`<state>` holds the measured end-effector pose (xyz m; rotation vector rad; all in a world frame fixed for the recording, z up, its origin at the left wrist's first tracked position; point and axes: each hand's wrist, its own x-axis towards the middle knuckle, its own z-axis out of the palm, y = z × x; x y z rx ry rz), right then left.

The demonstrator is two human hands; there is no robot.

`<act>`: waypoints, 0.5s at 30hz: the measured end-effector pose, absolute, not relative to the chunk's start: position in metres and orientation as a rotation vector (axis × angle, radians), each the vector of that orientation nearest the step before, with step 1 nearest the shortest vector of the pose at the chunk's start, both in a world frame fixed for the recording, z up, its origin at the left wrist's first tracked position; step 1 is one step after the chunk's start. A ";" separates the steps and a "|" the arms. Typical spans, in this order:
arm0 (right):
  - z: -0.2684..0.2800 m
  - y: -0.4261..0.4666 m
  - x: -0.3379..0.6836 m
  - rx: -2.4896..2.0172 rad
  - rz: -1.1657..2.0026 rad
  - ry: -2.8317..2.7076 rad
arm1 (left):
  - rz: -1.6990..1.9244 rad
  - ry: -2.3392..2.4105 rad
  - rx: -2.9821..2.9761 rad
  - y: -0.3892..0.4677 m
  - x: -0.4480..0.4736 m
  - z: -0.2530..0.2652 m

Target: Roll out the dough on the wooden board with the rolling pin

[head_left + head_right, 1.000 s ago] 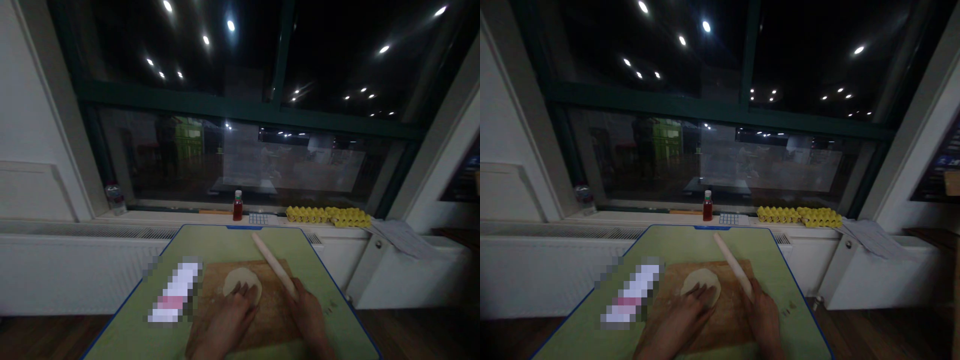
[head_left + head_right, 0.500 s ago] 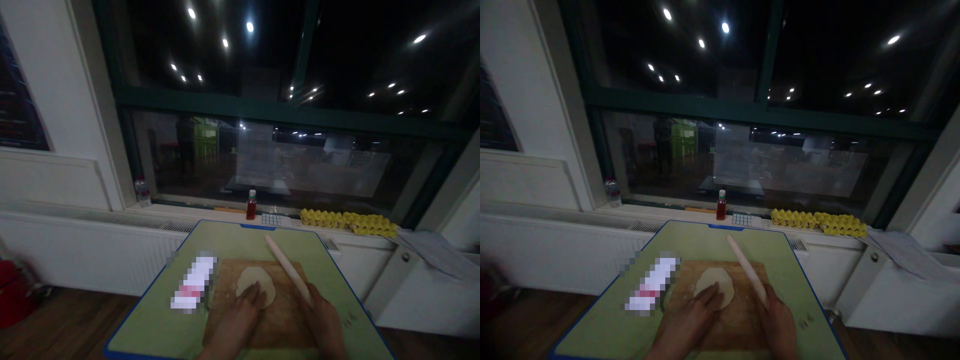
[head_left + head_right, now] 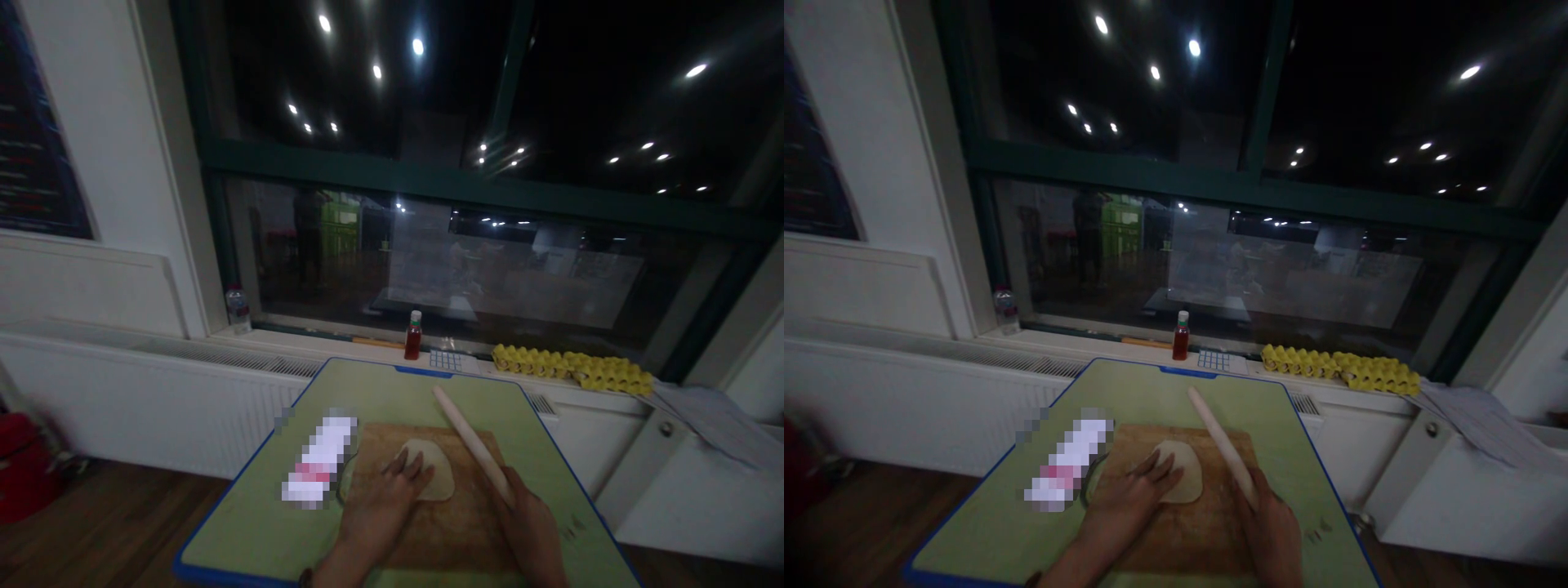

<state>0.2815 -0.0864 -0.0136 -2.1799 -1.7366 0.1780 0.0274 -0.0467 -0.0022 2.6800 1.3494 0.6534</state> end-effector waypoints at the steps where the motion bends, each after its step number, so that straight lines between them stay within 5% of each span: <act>1: -0.014 -0.086 0.281 -2.177 0.174 -1.740 | 0.548 1.302 2.695 -0.046 0.023 0.001; 7: -0.013 -0.086 0.281 -2.194 0.196 -1.736 | 0.538 1.110 2.682 -0.044 -0.004 0.011; 15: -0.015 -0.086 0.282 -2.205 0.200 -1.750 | 0.586 1.685 2.539 -0.046 -0.015 -0.013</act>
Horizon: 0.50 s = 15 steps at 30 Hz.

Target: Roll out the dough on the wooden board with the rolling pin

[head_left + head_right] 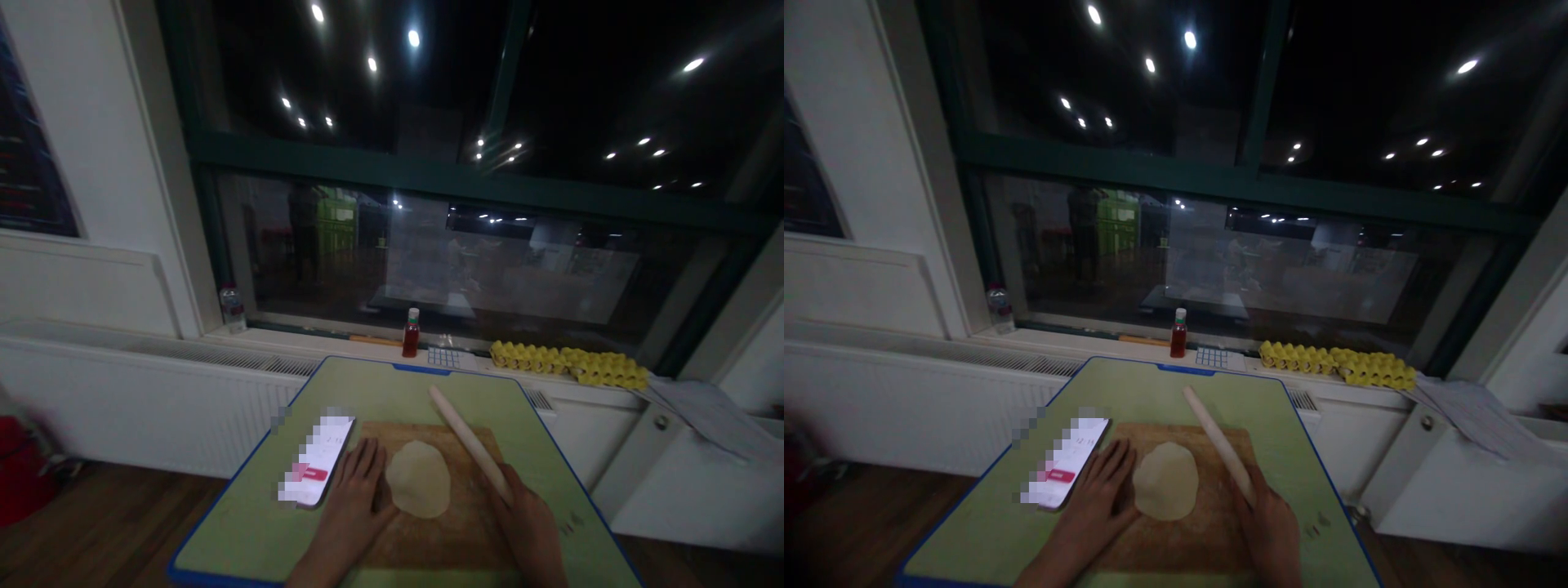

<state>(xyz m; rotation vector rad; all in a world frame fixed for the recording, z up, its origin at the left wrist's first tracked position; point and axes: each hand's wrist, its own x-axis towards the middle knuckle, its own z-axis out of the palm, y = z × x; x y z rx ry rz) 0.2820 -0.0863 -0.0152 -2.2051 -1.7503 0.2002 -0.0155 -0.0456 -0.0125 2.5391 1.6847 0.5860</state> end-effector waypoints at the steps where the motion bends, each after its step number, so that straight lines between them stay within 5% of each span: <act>1: -0.016 -0.086 0.282 -2.206 0.200 -1.747 | 0.577 1.722 2.523 -0.046 -0.015 -0.016; 15: -0.019 -0.086 0.283 -2.170 0.165 -1.734 | 0.570 1.708 2.482 -0.052 -0.009 -0.020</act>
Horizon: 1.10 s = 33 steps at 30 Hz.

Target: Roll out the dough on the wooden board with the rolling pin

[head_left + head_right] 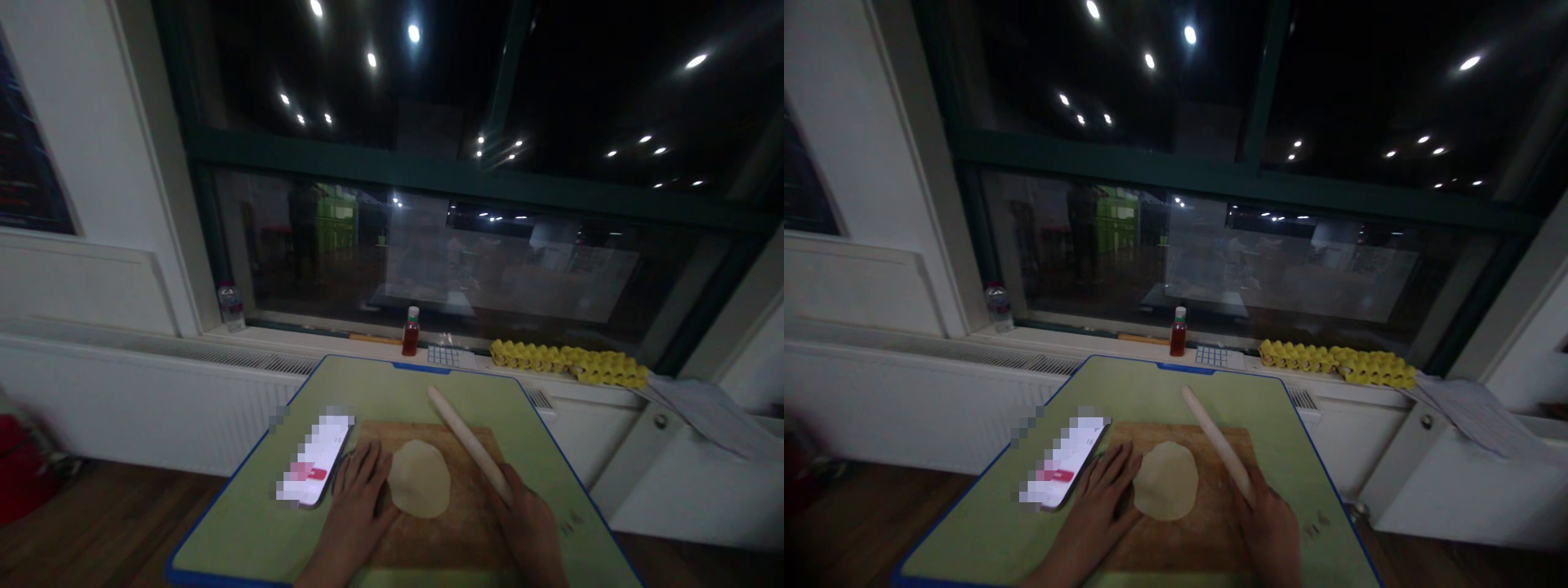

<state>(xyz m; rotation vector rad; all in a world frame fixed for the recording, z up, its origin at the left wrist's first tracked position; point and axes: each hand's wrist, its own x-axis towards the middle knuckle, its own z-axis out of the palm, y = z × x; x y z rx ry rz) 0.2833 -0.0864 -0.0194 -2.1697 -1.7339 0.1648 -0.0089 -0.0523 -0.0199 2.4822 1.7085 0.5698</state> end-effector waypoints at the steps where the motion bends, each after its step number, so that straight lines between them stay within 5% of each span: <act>1: -0.019 -0.086 0.283 -2.176 0.169 -1.735 | 0.571 1.706 2.483 -0.053 -0.009 -0.018; 33: -0.015 -0.087 0.280 -2.209 0.124 -1.791 | 1.002 1.715 2.555 -0.060 -0.009 -0.052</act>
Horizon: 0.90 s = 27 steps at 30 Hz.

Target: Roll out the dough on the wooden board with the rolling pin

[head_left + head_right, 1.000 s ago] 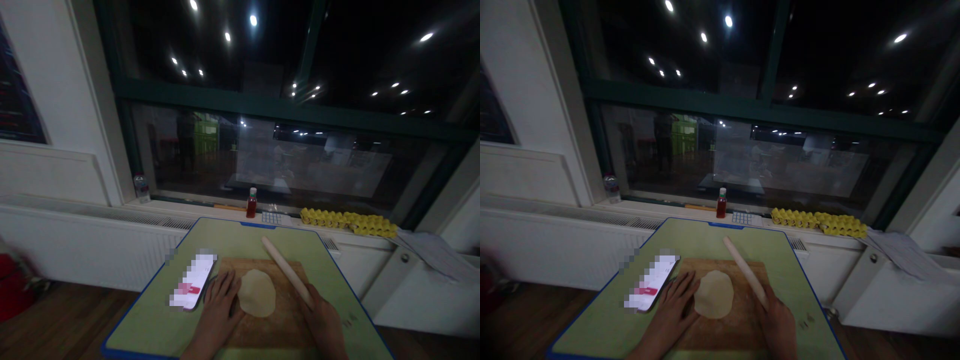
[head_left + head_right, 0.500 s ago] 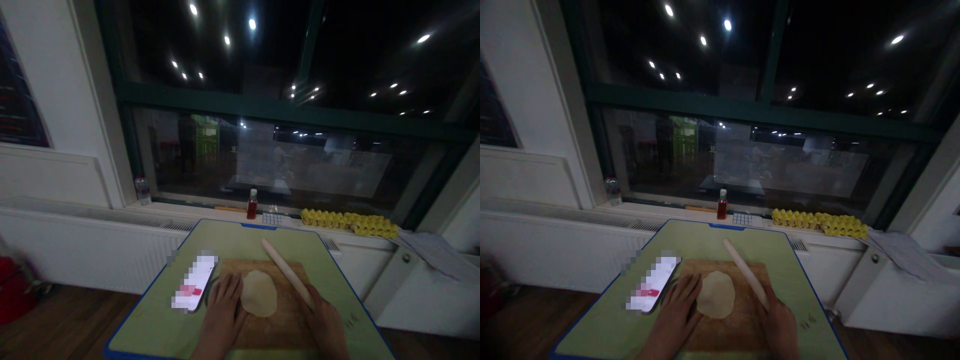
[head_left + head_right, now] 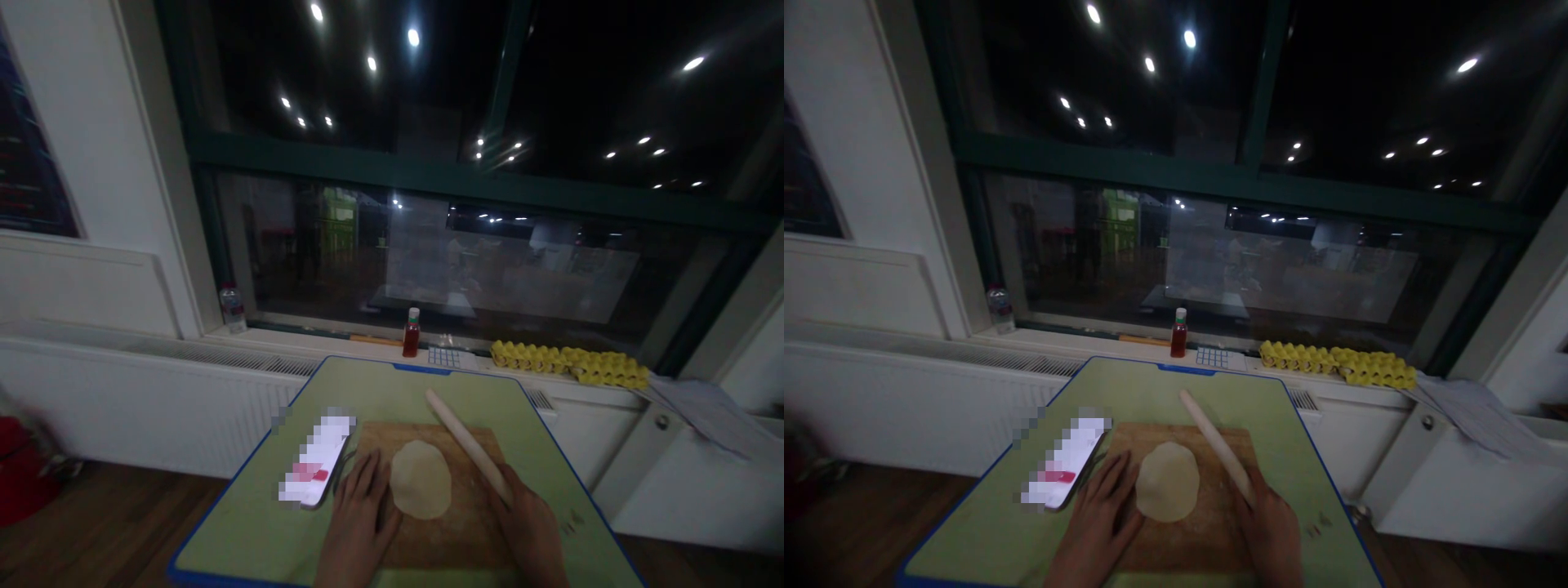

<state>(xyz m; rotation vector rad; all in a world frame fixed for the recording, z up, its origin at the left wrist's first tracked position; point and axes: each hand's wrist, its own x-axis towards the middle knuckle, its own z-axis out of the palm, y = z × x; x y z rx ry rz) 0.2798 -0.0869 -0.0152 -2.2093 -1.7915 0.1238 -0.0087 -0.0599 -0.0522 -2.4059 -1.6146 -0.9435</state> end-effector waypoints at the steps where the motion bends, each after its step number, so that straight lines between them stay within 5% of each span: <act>1: -0.015 -0.087 0.280 -2.212 0.116 -1.796 | -0.931 -1.613 -2.422 -0.061 -0.008 -0.049; 12: -0.018 -0.086 0.281 -2.202 0.149 -1.802 | -1.147 -1.768 -2.428 -0.068 -0.002 -0.018; 27: -0.021 -0.087 0.280 -2.141 0.098 -1.756 | -0.840 -1.776 -2.537 -0.061 -0.003 -0.016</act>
